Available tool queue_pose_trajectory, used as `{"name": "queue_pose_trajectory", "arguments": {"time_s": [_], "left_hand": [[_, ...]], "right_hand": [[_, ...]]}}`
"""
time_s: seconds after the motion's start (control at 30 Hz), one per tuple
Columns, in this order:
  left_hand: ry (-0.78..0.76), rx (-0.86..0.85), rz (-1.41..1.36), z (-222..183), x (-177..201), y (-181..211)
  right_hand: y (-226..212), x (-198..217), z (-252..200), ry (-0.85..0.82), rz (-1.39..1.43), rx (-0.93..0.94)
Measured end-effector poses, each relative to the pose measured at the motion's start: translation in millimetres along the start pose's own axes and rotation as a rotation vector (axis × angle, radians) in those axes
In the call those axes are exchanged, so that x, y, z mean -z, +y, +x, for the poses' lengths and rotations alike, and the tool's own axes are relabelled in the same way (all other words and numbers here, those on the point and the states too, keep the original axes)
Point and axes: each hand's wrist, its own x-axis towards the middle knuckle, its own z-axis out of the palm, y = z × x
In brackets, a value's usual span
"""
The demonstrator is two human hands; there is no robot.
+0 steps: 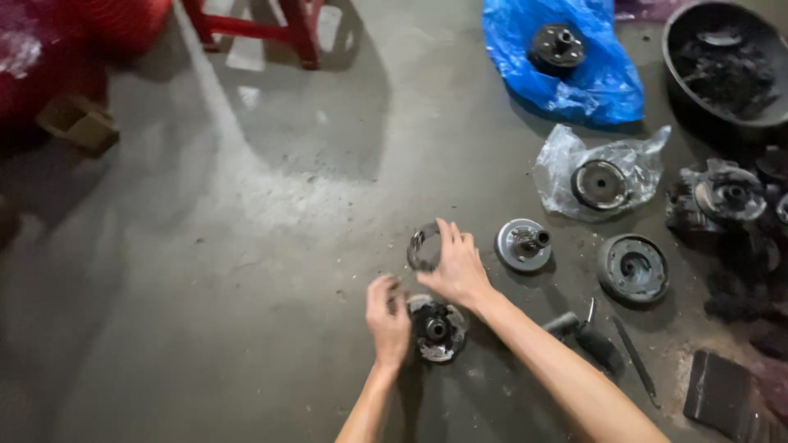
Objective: Assembling motorcycle clutch components by installing springs and shoes into the carrier
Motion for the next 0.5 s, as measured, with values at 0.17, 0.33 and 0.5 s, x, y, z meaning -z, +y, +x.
{"name": "queue_pose_trajectory", "arguments": {"time_s": [0.17, 0.33, 0.5], "left_hand": [[-0.179, 0.536, -1.002, -15, 55, 38], [0.011, 0.809, -0.532, -89, 104, 16], [0.194, 0.866, -0.776, -146, 114, -11]], "right_hand": [[-48, 28, -88, 0.111, 0.060, 0.635], [-25, -27, -124, -0.369, -0.292, 0.240], [21, -62, -114, -0.358, -0.489, 0.173]]}}
